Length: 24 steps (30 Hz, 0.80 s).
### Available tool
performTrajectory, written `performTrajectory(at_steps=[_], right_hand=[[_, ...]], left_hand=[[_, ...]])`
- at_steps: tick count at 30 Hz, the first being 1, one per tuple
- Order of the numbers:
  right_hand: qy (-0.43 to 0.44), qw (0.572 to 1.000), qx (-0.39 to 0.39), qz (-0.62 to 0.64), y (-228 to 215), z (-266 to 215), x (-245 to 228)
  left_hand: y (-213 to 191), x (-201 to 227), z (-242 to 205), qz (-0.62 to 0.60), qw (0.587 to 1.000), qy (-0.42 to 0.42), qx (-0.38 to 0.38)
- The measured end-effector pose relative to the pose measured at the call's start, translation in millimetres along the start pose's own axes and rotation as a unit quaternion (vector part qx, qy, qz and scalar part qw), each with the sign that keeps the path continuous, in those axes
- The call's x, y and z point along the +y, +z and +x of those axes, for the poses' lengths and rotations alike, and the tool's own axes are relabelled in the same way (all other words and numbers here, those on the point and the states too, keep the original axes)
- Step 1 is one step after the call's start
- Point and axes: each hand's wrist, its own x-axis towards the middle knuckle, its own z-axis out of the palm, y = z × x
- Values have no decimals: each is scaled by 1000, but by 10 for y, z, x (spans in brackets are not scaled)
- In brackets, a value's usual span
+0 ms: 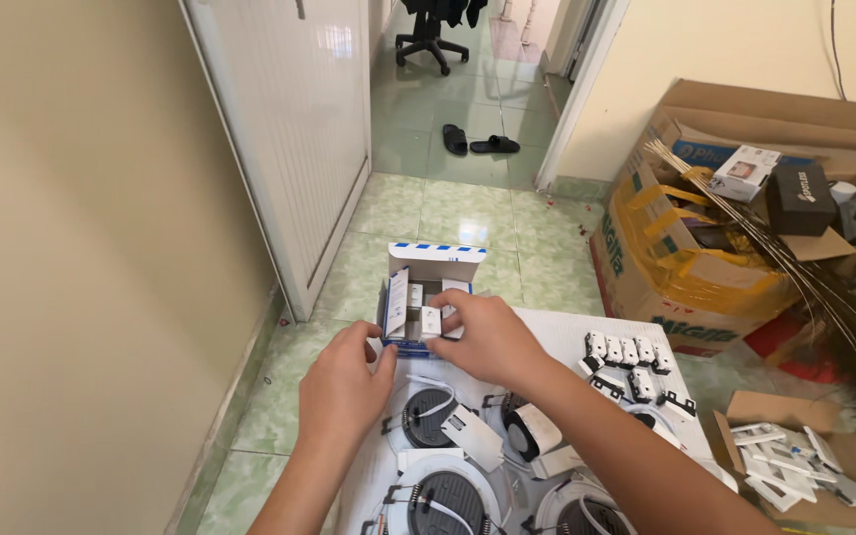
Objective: The person handles and organizes small white electrical switches, taking them from a small box and placing them on a flat surface among other organized components.
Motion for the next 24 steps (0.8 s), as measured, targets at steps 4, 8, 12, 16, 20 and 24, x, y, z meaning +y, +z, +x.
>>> performTrajectory(at_steps=[4,8,12,16,20,24], right_hand=[[7,1000,-6,-24,164,223,-49],[31,999,-13,16,208,266,-67],[9,999,-30,21,290,295,27],[-6,999,-26,35,355,276,102],[-59,998,2,32,244,180,127],[4,983,141,114,-183,118,268]], left_hand=[[47,-47,54,-2,1000,0,0],[50,-53,62,-16,999,-9,-32],[65,-53,66,-22,998,-17,-61],[81,-18,49,-23,997,-33,-73],[59,-4,25,-14,997,-30,-72],[-10,48,-41,-9,998,-36,-55]])
